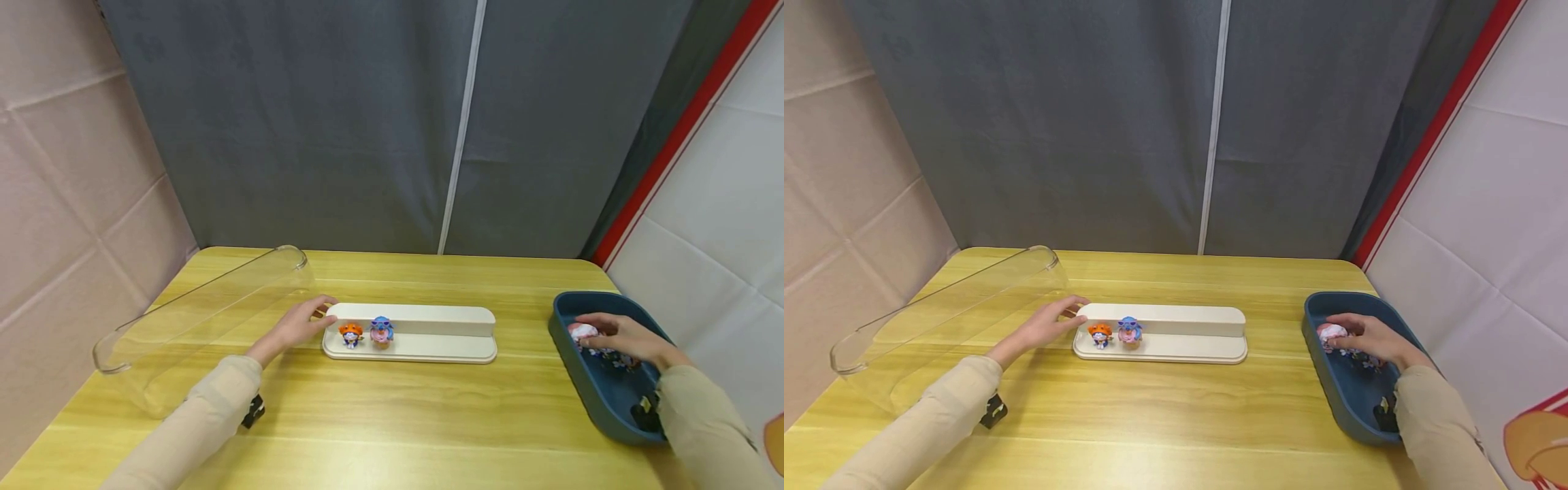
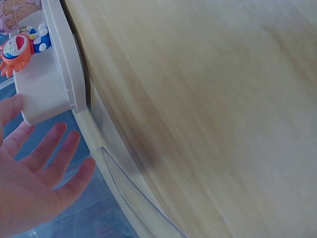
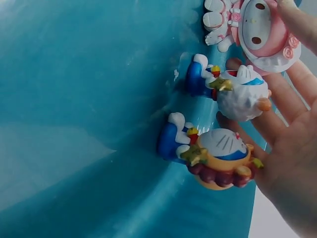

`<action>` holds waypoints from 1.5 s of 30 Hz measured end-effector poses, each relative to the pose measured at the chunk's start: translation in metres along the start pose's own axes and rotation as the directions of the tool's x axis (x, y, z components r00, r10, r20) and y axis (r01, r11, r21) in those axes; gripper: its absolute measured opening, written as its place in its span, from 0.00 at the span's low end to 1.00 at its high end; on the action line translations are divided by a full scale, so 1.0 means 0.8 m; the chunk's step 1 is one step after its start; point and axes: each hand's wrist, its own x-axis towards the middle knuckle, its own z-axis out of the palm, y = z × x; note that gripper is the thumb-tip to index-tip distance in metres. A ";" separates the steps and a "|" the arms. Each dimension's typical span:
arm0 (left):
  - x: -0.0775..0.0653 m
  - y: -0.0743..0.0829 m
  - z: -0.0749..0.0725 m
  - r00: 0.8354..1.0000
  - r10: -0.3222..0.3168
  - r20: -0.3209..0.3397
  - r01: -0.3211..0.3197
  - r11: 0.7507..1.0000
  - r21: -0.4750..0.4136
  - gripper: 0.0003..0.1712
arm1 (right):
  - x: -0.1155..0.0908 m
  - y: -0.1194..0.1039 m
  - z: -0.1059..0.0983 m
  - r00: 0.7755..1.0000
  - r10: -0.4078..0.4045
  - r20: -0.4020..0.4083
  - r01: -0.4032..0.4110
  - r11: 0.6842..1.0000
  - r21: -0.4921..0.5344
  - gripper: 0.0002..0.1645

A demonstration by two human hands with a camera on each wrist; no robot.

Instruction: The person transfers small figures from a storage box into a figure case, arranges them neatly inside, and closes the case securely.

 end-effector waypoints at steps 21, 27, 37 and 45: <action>-0.001 0.000 0.000 1.000 0.001 0.003 -0.001 1.000 -0.009 0.21 | 0.007 0.001 0.006 0.997 -0.064 -0.031 0.065 0.997 0.037 0.27; -0.001 0.000 0.000 1.000 0.003 0.004 -0.003 1.000 -0.009 0.21 | 0.007 -0.002 0.007 0.997 -0.028 -0.078 0.026 0.999 -0.020 0.27; 0.000 0.000 0.000 1.000 0.008 0.000 -0.008 1.000 -0.006 0.21 | 0.002 -0.011 0.001 0.985 0.014 -0.173 -0.026 0.997 -0.066 0.31; 0.000 0.000 0.000 1.000 0.003 0.002 -0.003 1.000 -0.002 0.21 | -0.003 -0.017 -0.005 0.970 0.017 -0.243 -0.036 0.997 -0.074 0.31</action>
